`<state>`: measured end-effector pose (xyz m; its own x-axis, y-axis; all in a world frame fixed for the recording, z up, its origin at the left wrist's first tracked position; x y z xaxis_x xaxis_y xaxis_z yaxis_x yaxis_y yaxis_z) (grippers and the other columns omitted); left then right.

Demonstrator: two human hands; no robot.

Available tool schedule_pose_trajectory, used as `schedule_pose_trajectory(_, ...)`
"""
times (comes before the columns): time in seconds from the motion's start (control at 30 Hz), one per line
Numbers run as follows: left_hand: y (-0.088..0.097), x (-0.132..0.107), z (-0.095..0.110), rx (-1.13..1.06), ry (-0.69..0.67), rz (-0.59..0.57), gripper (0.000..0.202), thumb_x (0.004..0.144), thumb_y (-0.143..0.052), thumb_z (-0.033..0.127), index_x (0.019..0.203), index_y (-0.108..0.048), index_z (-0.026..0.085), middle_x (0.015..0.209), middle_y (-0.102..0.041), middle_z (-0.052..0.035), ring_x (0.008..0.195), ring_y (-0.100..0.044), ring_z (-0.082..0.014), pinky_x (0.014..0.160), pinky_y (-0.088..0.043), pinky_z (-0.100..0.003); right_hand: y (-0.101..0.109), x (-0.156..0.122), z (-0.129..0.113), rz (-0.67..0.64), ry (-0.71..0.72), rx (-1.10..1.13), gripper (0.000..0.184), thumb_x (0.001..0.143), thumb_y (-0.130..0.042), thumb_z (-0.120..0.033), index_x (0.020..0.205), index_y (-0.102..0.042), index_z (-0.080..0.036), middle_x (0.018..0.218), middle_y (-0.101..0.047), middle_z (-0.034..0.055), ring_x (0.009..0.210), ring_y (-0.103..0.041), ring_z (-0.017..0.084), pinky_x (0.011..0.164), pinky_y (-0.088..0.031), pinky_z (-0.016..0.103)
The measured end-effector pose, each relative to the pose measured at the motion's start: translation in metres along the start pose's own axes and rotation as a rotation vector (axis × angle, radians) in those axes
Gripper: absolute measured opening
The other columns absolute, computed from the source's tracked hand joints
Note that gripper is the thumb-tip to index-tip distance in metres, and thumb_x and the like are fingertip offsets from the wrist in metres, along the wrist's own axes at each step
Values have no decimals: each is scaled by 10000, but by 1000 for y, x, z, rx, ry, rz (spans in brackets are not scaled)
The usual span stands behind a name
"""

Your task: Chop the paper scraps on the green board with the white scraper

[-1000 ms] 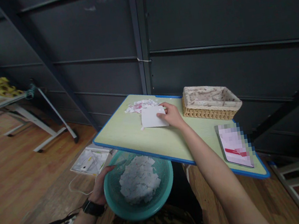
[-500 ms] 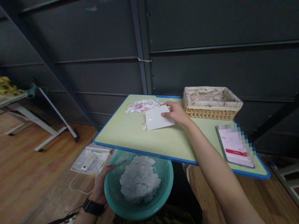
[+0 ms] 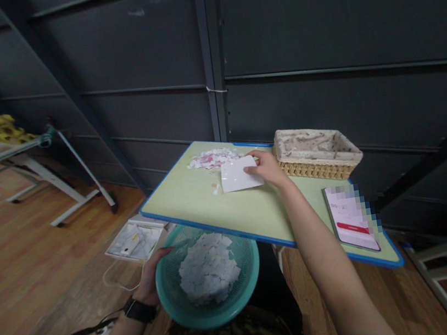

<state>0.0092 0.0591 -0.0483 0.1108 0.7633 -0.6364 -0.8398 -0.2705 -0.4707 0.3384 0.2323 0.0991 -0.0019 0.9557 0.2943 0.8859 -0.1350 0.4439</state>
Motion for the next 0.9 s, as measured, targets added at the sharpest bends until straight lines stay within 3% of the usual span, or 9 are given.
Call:
schedule_pose_trajectory(0.13,0,0,0,8,-7,4,159,835,-581,162,717,-688,151,631,-764,-68,476,-665,-206,518,-525,-307,6,2,4,47,-5,58,432,546,-721,-369,909,-655,-144,750,-673,40,609,-598,184,497,-422,262)
schedule_pose_trajectory(0.27,0,0,0,18,-1,6,143,830,-582,169,736,-690,160,620,-760,-47,484,-668,-210,530,-533,-312,-3,-2,-1,89,-16,83,458,568,-701,-382,952,-645,-138,722,-678,50,610,-616,201,502,-445,279)
schedule_pose_trajectory(0.47,1,1,0,13,5,-17,120,814,-600,174,750,-701,157,568,-734,-45,489,-666,-228,544,-520,-329,-15,-5,-3,52,-17,25,449,592,-686,-387,974,-645,-154,682,-670,28,556,-596,185,452,-410,256)
schedule_pose_trajectory(0.77,4,4,-4,-1,36,-9,196,802,-620,203,963,-704,128,700,-792,-89,529,-709,-251,559,-544,-343,-13,-4,-3,51,-6,57,449,575,-698,-387,958,-647,-158,686,-675,26,575,-606,195,463,-428,264)
schedule_pose_trajectory(0.9,3,4,-3,-3,23,-19,164,800,-620,188,932,-698,131,697,-791,-93,539,-715,-252,562,-542,-339,-17,-7,-5,5,-8,51,471,589,-694,-380,1000,-654,-152,666,-665,20,532,-569,179,434,-396,256)
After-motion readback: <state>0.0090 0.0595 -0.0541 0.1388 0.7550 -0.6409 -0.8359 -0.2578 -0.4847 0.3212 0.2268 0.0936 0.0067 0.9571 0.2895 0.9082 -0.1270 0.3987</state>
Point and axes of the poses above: each hand's wrist, its own x-axis towards the middle knuckle, its own y-axis out of the back of the hand, z = x × y, the point moved 8 cm from there along x, towards the middle knuckle
